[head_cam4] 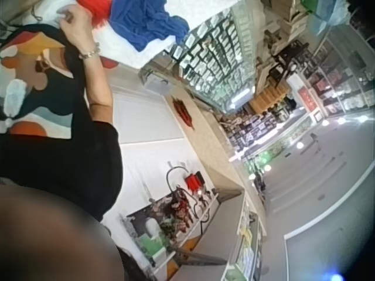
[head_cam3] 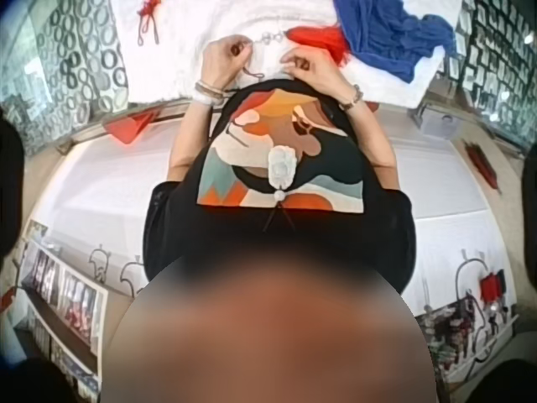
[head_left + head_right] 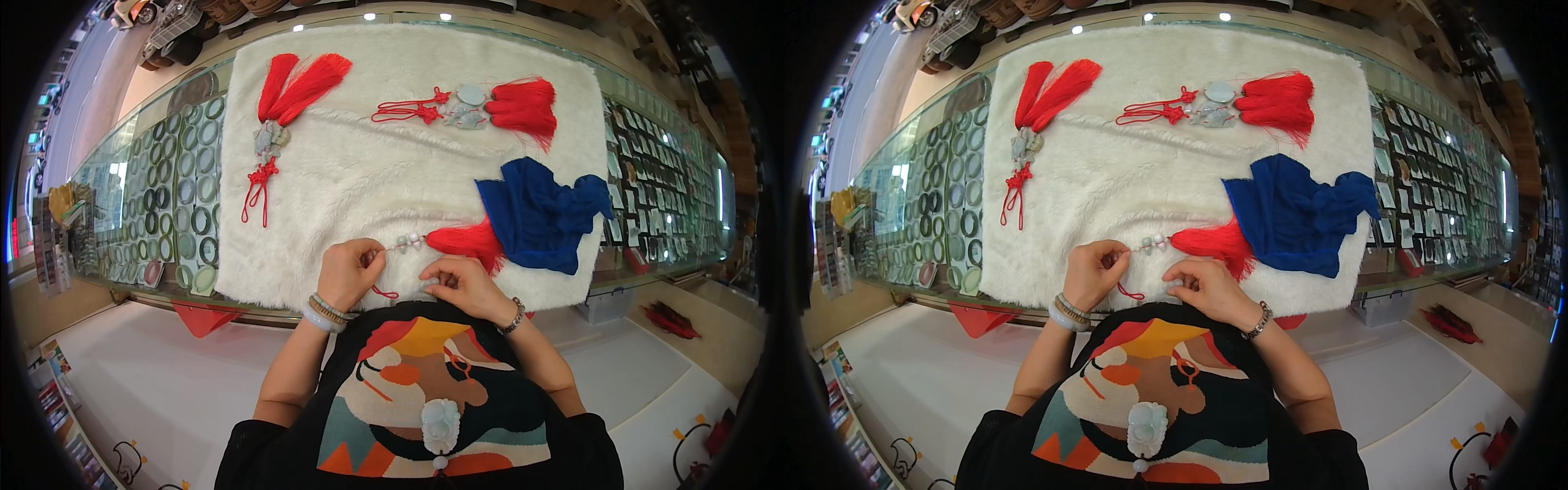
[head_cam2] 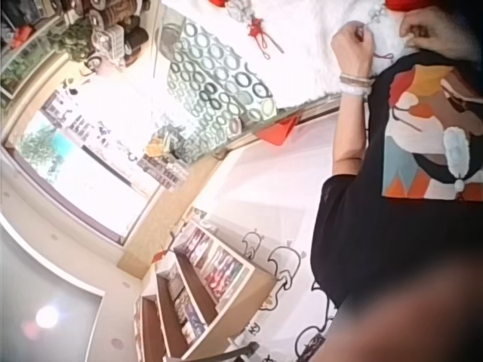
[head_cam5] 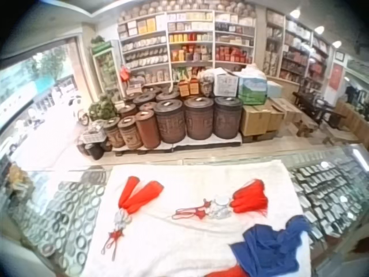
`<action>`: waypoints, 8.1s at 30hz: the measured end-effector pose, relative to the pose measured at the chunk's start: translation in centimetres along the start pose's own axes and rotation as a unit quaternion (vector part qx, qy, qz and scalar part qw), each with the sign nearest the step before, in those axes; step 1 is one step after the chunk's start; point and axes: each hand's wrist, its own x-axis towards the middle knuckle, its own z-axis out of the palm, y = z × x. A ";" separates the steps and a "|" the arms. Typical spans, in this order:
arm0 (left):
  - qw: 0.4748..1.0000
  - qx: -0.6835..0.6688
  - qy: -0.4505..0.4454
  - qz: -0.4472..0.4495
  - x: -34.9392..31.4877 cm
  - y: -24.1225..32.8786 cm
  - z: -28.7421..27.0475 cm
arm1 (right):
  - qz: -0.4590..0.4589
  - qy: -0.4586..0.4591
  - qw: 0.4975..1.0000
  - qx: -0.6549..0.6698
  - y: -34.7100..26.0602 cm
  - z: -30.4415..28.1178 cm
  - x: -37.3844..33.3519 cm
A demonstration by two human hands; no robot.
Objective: The person assembles decorative tassels by threading white beads onto red cords and attaching them to red tassels. They use a blue cloth to wipe the beads and a pair of scissors to trim the cord ends. The finished tassels are placed on a white cloth on the counter.
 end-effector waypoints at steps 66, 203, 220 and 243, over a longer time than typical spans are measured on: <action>0.997 -0.001 -0.020 0.071 1.2 0.0 0.0 | -0.080 -0.080 0.973 -0.203 -2.4 -2.7 8.0; 0.998 -0.006 -0.025 0.049 1.7 -0.2 0.7 | -0.081 -0.090 0.961 -0.248 -2.6 -2.2 8.6; 0.992 0.003 -0.124 -0.015 2.1 -0.8 -2.0 | -0.108 -0.077 0.947 -0.293 -2.1 -1.1 8.1; 0.989 0.012 -0.147 -0.015 3.1 -2.1 -1.8 | -0.174 -0.004 0.928 -0.331 3.5 3.8 14.0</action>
